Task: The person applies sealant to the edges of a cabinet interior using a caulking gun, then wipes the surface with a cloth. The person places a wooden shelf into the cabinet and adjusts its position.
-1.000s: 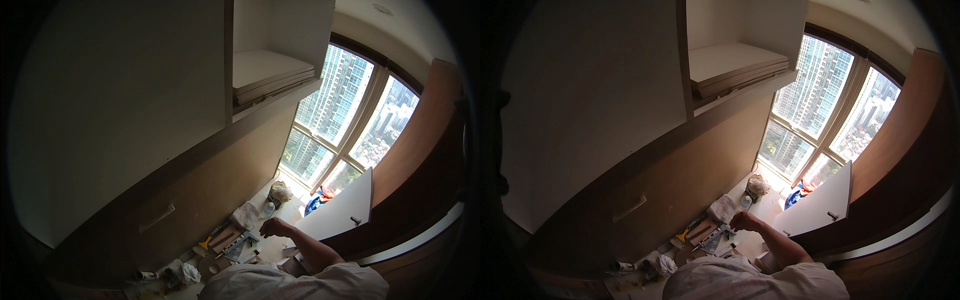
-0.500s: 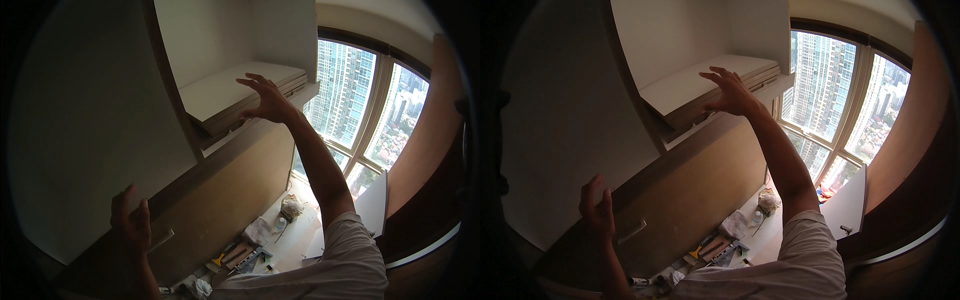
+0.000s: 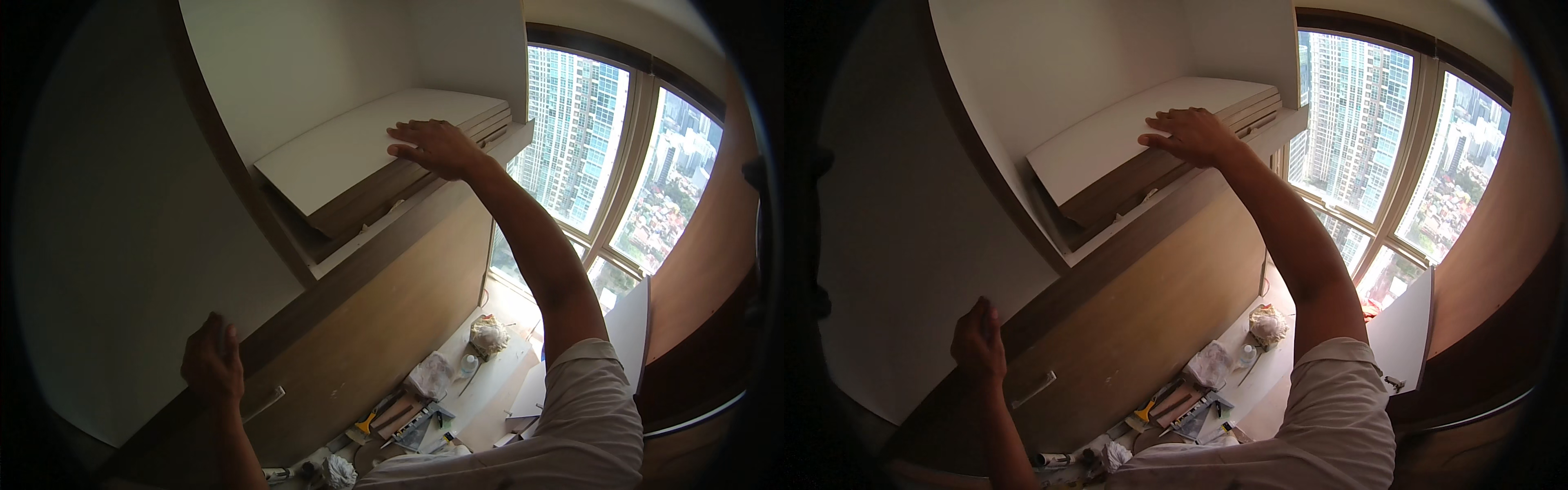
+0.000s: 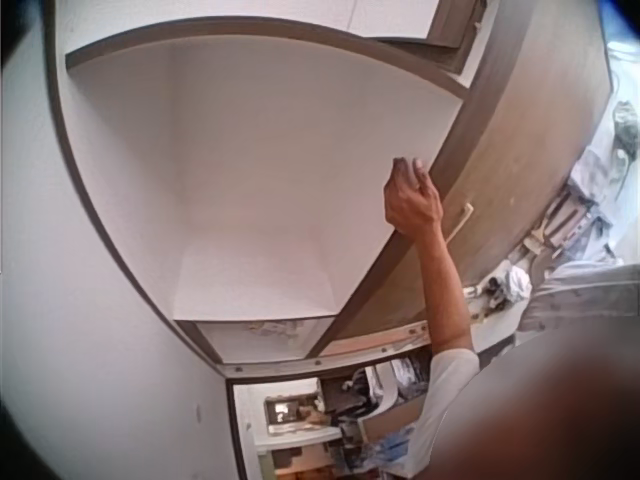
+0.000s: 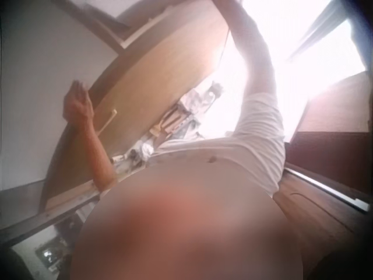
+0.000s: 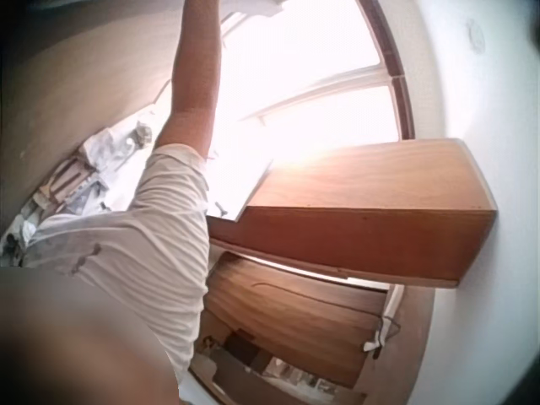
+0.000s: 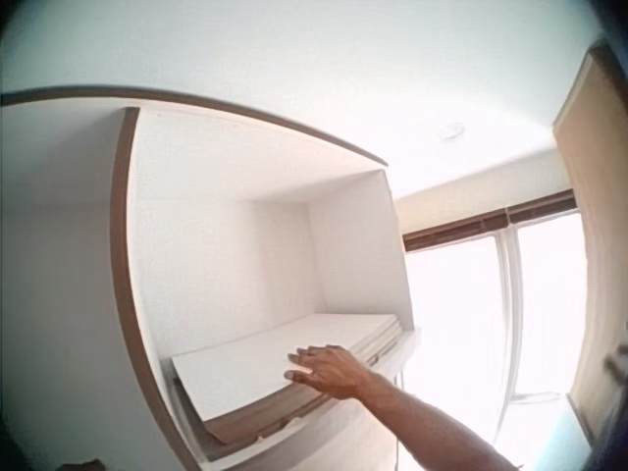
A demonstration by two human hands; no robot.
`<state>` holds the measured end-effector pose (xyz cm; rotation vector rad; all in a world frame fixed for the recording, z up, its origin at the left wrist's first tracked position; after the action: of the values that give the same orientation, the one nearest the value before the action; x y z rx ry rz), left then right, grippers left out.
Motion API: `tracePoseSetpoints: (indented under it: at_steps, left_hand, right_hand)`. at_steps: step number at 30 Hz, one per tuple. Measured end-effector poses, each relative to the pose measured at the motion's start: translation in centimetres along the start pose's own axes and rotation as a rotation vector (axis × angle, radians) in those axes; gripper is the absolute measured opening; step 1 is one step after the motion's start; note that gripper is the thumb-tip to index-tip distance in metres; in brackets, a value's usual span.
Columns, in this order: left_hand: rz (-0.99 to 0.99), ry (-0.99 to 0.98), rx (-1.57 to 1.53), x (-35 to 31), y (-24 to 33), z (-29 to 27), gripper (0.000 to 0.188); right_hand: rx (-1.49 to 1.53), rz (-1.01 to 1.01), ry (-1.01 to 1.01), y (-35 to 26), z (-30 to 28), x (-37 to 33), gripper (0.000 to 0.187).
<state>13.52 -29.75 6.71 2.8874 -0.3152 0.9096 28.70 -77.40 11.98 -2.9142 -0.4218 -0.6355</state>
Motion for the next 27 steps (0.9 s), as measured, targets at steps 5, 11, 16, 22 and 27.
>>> tracePoseSetpoints:
  at_steps: [5,11,16,22,27]
  left_hand:
    - [-0.006,-0.022,0.003,0.0,0.3,-0.1,0.049]
    - [-0.051,-0.037,-0.023,-0.1,0.4,-0.1,0.049]
    - [-0.024,-0.001,-0.054,-0.3,1.0,0.0,0.047]
    - [-0.065,-0.014,-0.070,-0.4,0.7,-0.2,0.043]
    - [-0.030,-0.007,-0.141,-0.8,0.6,-0.7,0.037]
  right_hand:
    - [0.018,-0.027,-0.001,-0.1,-1.2,-2.0,0.084]
    - [0.127,-0.025,0.021,0.2,-3.0,-5.7,0.078]
    - [0.595,0.412,0.933,4.6,-7.1,-14.5,0.068]
    - [2.059,0.342,0.206,0.0,3.6,-10.3,0.095]
    - [1.851,0.343,0.231,0.0,3.2,-7.2,0.064]
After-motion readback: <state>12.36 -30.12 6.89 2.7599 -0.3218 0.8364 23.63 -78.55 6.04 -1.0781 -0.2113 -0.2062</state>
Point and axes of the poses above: each hand's wrist, its own x-axis towards the middle knuckle, its own z-axis out of the palm, y = z × x, the point moved 8 cm from there along x, towards the middle knuckle, and after that the axes turned 11 degrees about -y, right-handed, at the moved point
